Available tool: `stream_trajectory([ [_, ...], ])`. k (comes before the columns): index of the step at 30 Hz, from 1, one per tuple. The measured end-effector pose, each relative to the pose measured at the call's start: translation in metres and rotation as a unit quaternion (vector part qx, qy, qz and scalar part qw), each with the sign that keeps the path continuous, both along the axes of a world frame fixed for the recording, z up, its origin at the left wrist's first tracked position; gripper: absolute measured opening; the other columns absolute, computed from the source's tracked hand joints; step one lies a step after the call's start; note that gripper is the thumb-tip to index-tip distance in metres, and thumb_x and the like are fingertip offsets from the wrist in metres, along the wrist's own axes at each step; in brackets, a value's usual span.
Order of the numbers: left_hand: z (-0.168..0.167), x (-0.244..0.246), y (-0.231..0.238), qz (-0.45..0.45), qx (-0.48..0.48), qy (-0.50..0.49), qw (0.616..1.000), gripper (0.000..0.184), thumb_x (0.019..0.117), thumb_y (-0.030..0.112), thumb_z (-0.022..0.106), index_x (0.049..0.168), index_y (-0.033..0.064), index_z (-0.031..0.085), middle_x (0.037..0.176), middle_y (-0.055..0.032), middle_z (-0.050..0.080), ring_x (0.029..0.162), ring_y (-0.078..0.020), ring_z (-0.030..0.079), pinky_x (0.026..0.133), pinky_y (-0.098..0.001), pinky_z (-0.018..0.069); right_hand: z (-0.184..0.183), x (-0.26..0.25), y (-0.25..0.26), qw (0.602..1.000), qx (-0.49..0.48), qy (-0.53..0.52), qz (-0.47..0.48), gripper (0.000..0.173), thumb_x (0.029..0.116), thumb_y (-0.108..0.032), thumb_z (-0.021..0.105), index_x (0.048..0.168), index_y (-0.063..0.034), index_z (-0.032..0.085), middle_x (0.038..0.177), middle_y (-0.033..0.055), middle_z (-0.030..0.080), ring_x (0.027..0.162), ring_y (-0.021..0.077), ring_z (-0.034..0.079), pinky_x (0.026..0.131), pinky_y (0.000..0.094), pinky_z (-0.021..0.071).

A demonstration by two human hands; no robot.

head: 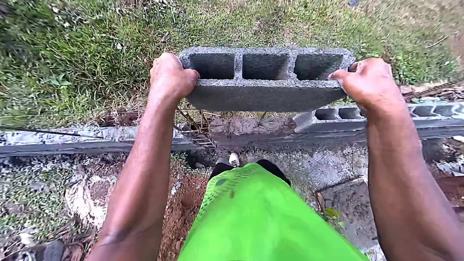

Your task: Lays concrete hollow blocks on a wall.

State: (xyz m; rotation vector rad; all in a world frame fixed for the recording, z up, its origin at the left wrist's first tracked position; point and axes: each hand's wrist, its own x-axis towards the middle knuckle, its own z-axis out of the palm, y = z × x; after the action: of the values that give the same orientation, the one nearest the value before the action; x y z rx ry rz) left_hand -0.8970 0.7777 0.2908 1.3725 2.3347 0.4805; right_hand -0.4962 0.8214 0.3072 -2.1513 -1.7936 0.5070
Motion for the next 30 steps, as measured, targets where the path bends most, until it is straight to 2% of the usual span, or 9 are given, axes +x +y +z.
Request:
stream_trajectory([
  [7,-0.024,-0.003,0.019,-0.02,-0.067,0.014,0.997,0.037,0.0879,0.032,0.072,0.078,-0.0016,0.06,0.087,-0.028,0.064,0.089,-0.049,0.064,0.072,-0.0727,0.0458,-0.038,-0.006,0.021,0.998,-0.063,0.003,-0.004,0.045,0.089,-0.042,0.068,0.078,0.0008,0.06,0.083,0.0241,0.062,0.084,0.0433,0.061,0.068,0.0674,0.0437],
  [11,-0.048,0.002,0.02,-0.008,-0.108,0.0,0.994,0.039,0.0906,0.032,0.071,0.078,-0.002,0.059,0.083,-0.0281,0.063,0.084,-0.0488,0.063,0.07,-0.0726,0.0454,-0.061,-0.004,0.032,0.994,-0.113,0.008,0.003,0.045,0.0916,-0.042,0.066,0.088,0.0023,0.064,0.09,0.0264,0.064,0.091,0.046,0.063,0.073,0.0702,0.0456],
  [13,-0.057,0.003,0.02,-0.006,-0.126,0.001,0.992,0.039,0.0918,0.032,0.071,0.076,-0.0011,0.059,0.079,-0.0265,0.062,0.08,-0.0473,0.062,0.068,-0.071,0.0454,-0.07,-0.006,0.036,0.992,-0.128,0.01,0.011,0.044,0.0935,-0.041,0.065,0.087,0.0027,0.064,0.086,0.0258,0.063,0.088,0.0458,0.063,0.072,0.0694,0.0455],
  [18,-0.08,0.009,0.022,0.005,-0.167,-0.013,0.986,0.039,0.0953,0.031,0.07,0.079,-0.0038,0.061,0.083,-0.0287,0.063,0.085,-0.0501,0.063,0.073,-0.0733,0.0457,-0.093,-0.002,0.041,0.988,-0.145,0.022,0.04,0.044,0.096,-0.038,0.064,0.094,0.0052,0.066,0.086,0.0266,0.064,0.086,0.0472,0.064,0.073,0.0699,0.0466],
  [21,-0.094,0.009,0.021,0.013,-0.172,-0.021,0.985,0.038,0.0958,0.032,0.07,0.08,-0.0024,0.062,0.081,-0.0268,0.064,0.083,-0.0493,0.063,0.072,-0.0731,0.046,-0.106,-0.001,0.036,0.988,-0.148,0.019,0.034,0.043,0.096,-0.043,0.062,0.09,-0.0001,0.063,0.077,0.0214,0.061,0.073,0.0427,0.062,0.062,0.0655,0.0462],
  [24,-0.105,0.011,0.02,0.02,-0.164,-0.024,0.986,0.035,0.0971,0.031,0.069,0.083,-0.0008,0.064,0.076,-0.0238,0.063,0.075,-0.0455,0.064,0.067,-0.0712,0.0466,-0.113,-0.001,0.04,0.985,-0.171,0.023,0.023,0.04,0.0969,-0.04,0.064,0.093,-0.0003,0.064,0.077,0.0194,0.061,0.075,0.04,0.062,0.067,0.0646,0.0471],
  [25,-0.107,0.012,0.018,0.019,-0.157,-0.021,0.987,0.035,0.0979,0.031,0.069,0.084,-0.0006,0.064,0.075,-0.0229,0.063,0.072,-0.0443,0.063,0.064,-0.0698,0.0465,-0.115,-0.002,0.04,0.985,-0.172,0.023,0.022,0.039,0.0969,-0.039,0.064,0.089,-0.0012,0.062,0.074,0.0172,0.059,0.073,0.0375,0.061,0.066,0.0625,0.0459],
  [27,-0.109,0.016,0.016,0.023,-0.158,-0.016,0.987,0.035,0.0987,0.031,0.069,0.085,-0.0009,0.063,0.075,-0.0229,0.062,0.071,-0.0447,0.062,0.064,-0.0708,0.0458,-0.12,-0.001,0.04,0.985,-0.169,0.024,0.025,0.036,0.0961,-0.039,0.064,0.086,-0.0043,0.059,0.069,0.0116,0.054,0.068,0.0316,0.057,0.063,0.0572,0.0443],
  [30,-0.109,0.019,0.017,0.034,-0.172,-0.015,0.984,0.036,0.0987,0.032,0.07,0.087,-0.0017,0.064,0.076,-0.0235,0.062,0.074,-0.0455,0.062,0.067,-0.0712,0.0461,-0.127,0.001,0.038,0.984,-0.174,0.028,0.02,0.033,0.0965,-0.038,0.063,0.086,-0.0061,0.06,0.065,0.0062,0.051,0.063,0.0251,0.054,0.06,0.0507,0.0428],
])
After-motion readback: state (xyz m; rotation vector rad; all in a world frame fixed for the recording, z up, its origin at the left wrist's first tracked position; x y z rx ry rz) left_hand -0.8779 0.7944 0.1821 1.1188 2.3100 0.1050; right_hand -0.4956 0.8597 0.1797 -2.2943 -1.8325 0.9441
